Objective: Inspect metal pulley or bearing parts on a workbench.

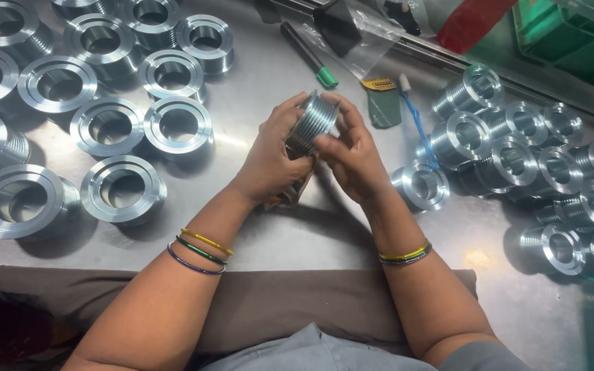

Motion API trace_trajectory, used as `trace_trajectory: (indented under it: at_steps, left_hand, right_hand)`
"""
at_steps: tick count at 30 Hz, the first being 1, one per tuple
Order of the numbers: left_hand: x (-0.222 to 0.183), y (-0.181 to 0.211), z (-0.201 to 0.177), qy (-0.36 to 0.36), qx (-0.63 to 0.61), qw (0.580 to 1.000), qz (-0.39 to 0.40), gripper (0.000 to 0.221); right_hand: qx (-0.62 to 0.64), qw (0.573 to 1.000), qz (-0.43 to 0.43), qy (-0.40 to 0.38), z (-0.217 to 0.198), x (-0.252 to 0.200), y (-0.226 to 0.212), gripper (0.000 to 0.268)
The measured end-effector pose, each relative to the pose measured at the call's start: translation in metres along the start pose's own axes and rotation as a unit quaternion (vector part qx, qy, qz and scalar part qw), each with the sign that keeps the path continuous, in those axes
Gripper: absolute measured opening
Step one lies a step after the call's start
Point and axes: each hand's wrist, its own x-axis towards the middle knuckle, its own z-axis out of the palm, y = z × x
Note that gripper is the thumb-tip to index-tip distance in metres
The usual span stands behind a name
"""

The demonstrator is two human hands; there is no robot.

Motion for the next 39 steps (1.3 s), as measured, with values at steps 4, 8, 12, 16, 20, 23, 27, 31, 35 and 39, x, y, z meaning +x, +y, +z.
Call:
trace_trajectory:
  at_steps: [4, 8, 12, 16, 20, 23, 27, 31, 35, 39]
  left_hand:
    - [-0.006, 0.0, 0.002, -0.001, -0.06, 0.998, -0.028, 0.058]
    - [-0.004, 0.001, 0.006, -0.004, 0.032, 0.999, -0.015, 0.068]
    - [-0.003, 0.003, 0.002, -0.016, 0.042, 0.998, -0.046, 0.071]
    - [-0.005, 0.004, 0.0, 0.001, 0.007, 0.999, -0.036, 0.059]
    - [-0.004, 0.005, 0.001, -0.005, 0.012, 1.0, -0.025, 0.064]
    - [-0.006, 0.008, 0.002, -0.007, 0.028, 0.999, -0.031, 0.068]
    - [-0.006, 0.009, 0.005, -0.005, 0.041, 0.999, -0.026, 0.071]
    - [-0.005, 0.004, 0.001, -0.016, 0.047, 0.996, -0.073, 0.061]
    - [-0.006, -0.002, 0.002, 0.015, -0.005, 0.999, -0.035, 0.059]
    - [-0.004, 0.012, -0.001, 0.041, 0.08, 0.996, -0.014, 0.058]
  right_hand:
    - [-0.029, 0.999, -0.03, 0.016, -0.01, 0.002, 0.012, 0.072]
    - [0.271, 0.954, 0.119, 0.053, -0.035, 0.003, 0.04, 0.07]
    - [0.253, 0.962, 0.101, 0.032, -0.016, 0.001, 0.019, 0.07]
    - [0.105, 0.994, 0.035, 0.012, -0.007, 0.002, 0.01, 0.071]
    - [0.127, 0.99, 0.054, 0.035, -0.021, 0.002, 0.023, 0.069]
    - [0.217, 0.969, 0.107, 0.048, -0.012, 0.004, 0.017, 0.066]
    - [0.288, 0.942, 0.157, 0.071, -0.017, 0.003, 0.022, 0.07]
    - [0.085, 0.996, 0.016, 0.033, -0.005, 0.0, 0.009, 0.071]
    - [0.137, 0.986, 0.074, 0.059, -0.011, 0.004, 0.016, 0.067]
    - [0.069, 0.994, 0.031, 0.083, -0.003, -0.001, 0.015, 0.06]
